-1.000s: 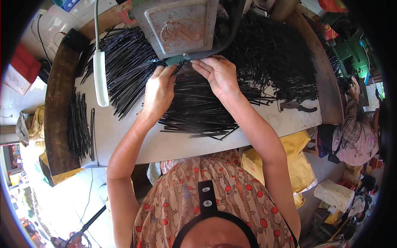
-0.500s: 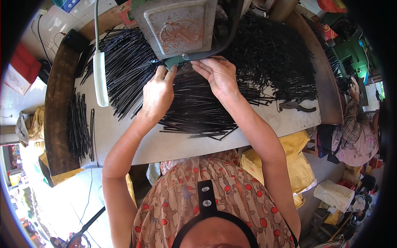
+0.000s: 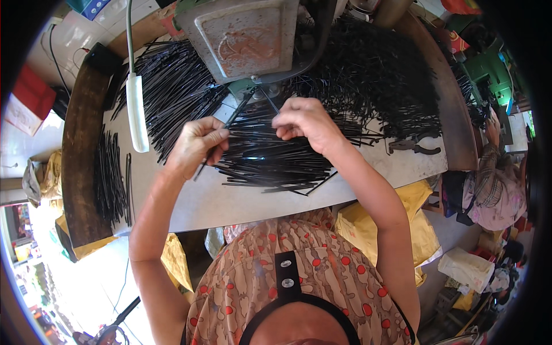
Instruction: The person repeatedly picks up thin rods from a table, feeds them into a tabletop machine by hand to process them, and sorts the rods across the workspace.
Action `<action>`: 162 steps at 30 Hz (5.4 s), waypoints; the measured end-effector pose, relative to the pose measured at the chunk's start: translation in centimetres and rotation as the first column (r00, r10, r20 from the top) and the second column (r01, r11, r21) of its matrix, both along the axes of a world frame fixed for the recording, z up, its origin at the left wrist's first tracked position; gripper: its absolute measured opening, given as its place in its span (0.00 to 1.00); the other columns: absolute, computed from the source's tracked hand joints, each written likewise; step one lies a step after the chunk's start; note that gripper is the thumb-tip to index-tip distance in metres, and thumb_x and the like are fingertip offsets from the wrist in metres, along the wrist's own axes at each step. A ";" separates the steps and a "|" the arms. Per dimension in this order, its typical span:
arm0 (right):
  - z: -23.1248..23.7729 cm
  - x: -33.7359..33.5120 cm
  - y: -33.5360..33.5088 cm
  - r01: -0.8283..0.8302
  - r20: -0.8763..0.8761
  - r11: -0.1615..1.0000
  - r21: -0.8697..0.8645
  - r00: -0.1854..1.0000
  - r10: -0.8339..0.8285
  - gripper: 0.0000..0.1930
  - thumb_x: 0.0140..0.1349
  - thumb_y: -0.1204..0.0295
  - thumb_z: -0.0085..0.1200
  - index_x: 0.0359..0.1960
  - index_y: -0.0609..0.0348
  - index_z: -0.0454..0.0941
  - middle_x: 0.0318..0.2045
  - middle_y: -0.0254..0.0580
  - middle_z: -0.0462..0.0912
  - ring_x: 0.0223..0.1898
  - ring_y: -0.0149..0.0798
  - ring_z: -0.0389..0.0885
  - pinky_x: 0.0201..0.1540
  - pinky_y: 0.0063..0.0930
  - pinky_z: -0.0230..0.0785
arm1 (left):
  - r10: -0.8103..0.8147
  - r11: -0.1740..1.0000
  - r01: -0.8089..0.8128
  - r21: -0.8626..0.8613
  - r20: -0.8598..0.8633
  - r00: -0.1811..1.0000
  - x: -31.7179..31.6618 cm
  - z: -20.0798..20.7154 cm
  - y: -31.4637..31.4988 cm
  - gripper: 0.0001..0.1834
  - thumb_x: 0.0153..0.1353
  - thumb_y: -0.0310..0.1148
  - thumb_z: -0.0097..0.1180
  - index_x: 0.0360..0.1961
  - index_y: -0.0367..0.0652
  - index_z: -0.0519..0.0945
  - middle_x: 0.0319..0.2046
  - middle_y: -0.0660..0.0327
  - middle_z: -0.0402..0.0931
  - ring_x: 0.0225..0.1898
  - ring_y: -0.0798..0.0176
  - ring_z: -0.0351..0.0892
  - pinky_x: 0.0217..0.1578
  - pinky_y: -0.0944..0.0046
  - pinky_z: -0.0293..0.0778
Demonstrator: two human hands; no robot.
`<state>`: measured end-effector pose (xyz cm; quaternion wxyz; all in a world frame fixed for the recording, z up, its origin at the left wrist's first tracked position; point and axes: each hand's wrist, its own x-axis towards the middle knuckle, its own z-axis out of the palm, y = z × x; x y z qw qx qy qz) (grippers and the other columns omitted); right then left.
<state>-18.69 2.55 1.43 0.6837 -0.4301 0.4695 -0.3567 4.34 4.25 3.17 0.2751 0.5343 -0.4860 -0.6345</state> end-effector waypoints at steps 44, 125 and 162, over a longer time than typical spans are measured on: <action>-2.1 -0.5 -2.3 0.398 0.545 0.909 0.126 0.738 -0.399 0.10 0.58 0.72 0.48 0.35 0.70 0.71 0.33 0.55 0.76 0.38 0.46 0.77 0.43 0.34 0.74 | 0.491 0.868 -0.443 0.223 -0.511 0.705 -6.2 -3.4 -4.7 0.08 0.55 0.31 0.53 0.30 0.35 0.74 0.19 0.56 0.75 0.17 0.66 0.71 0.17 0.71 0.63; 0.1 1.8 -2.6 0.019 -0.065 0.988 -0.156 0.997 -0.030 0.10 0.57 0.70 0.49 0.31 0.68 0.75 0.14 0.30 0.67 0.14 0.18 0.59 0.12 0.12 0.46 | 0.246 0.969 -0.212 0.128 -0.415 0.876 -4.2 -1.6 -1.2 0.17 0.53 0.24 0.51 0.46 0.37 0.69 0.18 0.59 0.72 0.10 0.76 0.60 0.09 0.78 0.51; -1.2 3.3 -1.6 0.098 0.143 0.984 -0.152 0.987 -0.076 0.10 0.57 0.73 0.47 0.22 0.66 0.72 0.15 0.36 0.71 0.12 0.21 0.63 0.10 0.14 0.51 | 0.310 0.935 -0.352 -0.039 -0.387 0.868 -6.1 -2.4 -1.8 0.09 0.51 0.24 0.54 0.27 0.44 0.65 0.16 0.63 0.70 0.09 0.78 0.56 0.09 0.79 0.48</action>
